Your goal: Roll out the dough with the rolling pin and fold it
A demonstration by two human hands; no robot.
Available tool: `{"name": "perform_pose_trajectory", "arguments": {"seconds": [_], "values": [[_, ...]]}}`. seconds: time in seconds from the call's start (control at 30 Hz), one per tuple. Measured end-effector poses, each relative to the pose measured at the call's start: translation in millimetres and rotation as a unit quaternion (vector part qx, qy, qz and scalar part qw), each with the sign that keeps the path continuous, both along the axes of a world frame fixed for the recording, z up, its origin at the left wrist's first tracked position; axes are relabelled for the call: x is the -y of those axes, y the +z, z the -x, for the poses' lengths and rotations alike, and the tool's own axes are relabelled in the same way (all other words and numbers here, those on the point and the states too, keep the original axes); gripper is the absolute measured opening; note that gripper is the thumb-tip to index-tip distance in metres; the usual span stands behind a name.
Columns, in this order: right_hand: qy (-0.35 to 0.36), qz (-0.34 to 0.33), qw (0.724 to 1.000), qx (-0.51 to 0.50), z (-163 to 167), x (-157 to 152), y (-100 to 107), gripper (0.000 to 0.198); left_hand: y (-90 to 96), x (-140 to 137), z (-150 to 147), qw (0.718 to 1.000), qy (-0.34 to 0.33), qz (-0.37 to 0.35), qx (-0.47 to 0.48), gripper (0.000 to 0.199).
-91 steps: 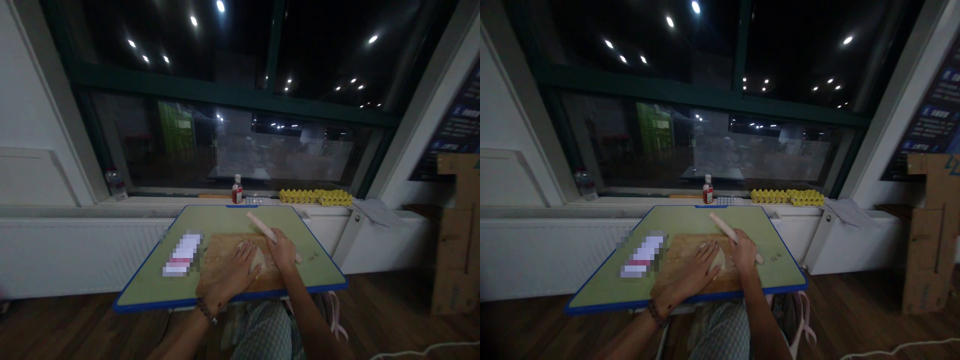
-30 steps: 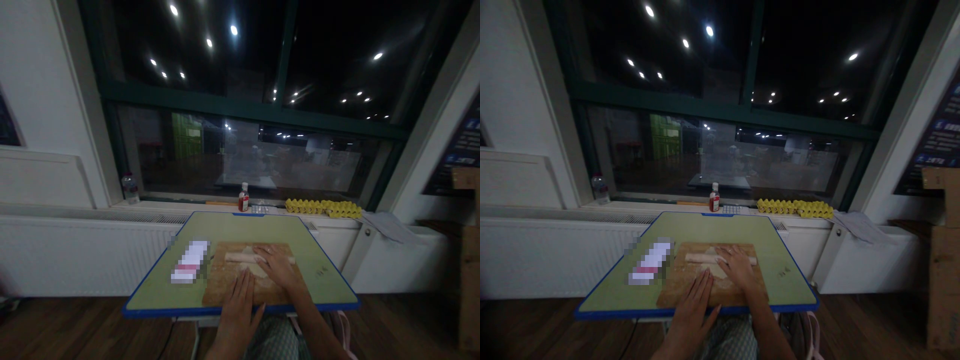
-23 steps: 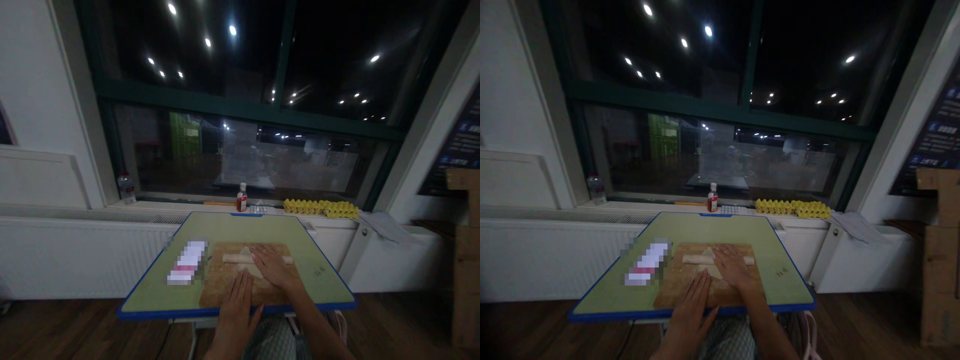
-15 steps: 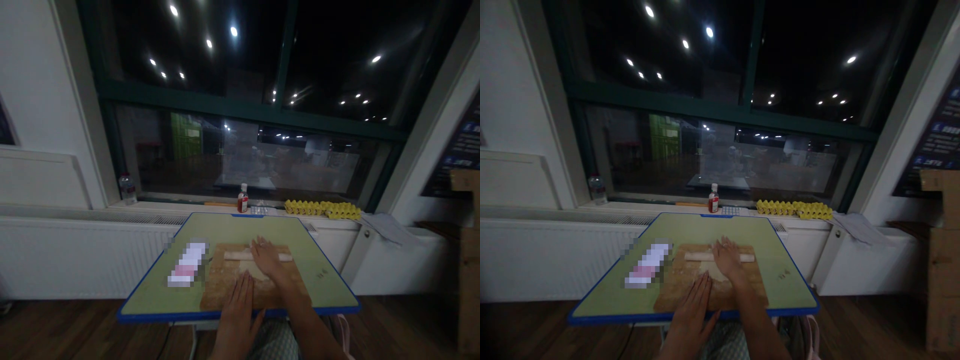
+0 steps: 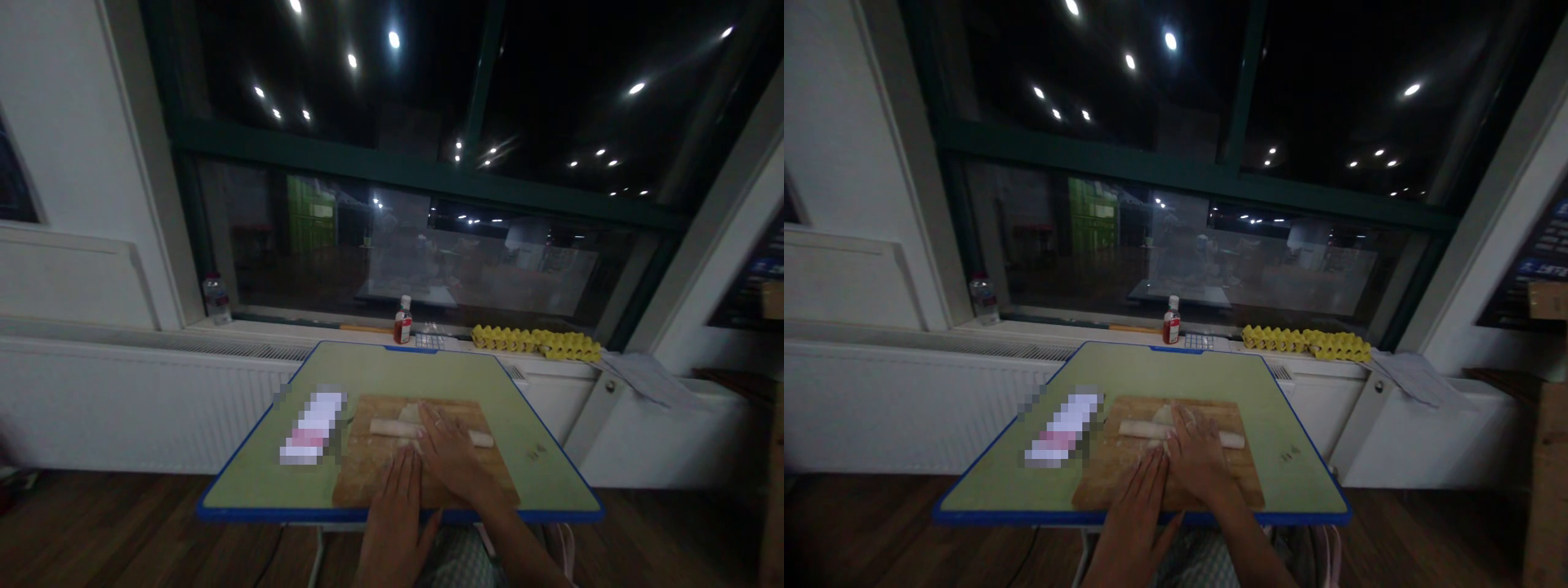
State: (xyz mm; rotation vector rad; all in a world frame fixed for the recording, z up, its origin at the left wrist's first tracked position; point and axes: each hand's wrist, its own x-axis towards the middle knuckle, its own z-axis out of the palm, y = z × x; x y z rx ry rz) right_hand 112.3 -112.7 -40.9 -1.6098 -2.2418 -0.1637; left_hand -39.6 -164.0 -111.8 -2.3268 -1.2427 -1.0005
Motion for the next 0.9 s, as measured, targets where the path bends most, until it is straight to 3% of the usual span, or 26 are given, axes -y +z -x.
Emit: {"name": "perform_pose_trajectory", "arguments": {"seconds": [0.13,0.2,0.27,0.37,0.5,0.6,0.67,0.77,0.9], "values": [[-0.061,0.112,0.992,0.015,6,-43,24,0.050,2.5,1,1,1.000,0.003,-0.002,-0.009,0.077],[-0.109,0.134,0.985,0.028,12,-61,35,0.051,3.8,1,2,1.000,0.006,-0.010,-0.013,0.076],[-0.119,0.127,0.984,0.035,16,-69,38,0.051,5.0,0,3,1.000,0.009,-0.023,-0.018,0.076],[-0.097,0.090,0.991,0.020,14,-56,24,0.054,5.9,0,4,0.999,0.002,-0.039,-0.026,0.078],[0.009,-0.028,0.999,0.012,2,-22,-6,0.052,5.0,0,4,0.998,0.005,-0.051,-0.021,0.079],[0.029,-0.025,0.999,0.014,-4,-15,-10,0.052,3.9,0,3,0.999,0.006,-0.050,-0.014,0.079],[0.007,0.027,1.000,0.010,-2,-25,0,0.052,4.0,-1,3,0.999,0.001,-0.049,-0.011,0.078],[-0.082,0.120,0.989,0.012,6,-55,20,0.052,5.4,-1,4,0.999,-0.003,-0.042,-0.013,0.077],[-0.166,0.132,0.977,0.014,18,-86,34,0.051,7.4,-1,7,0.999,-0.003,-0.043,-0.020,0.077]]}}
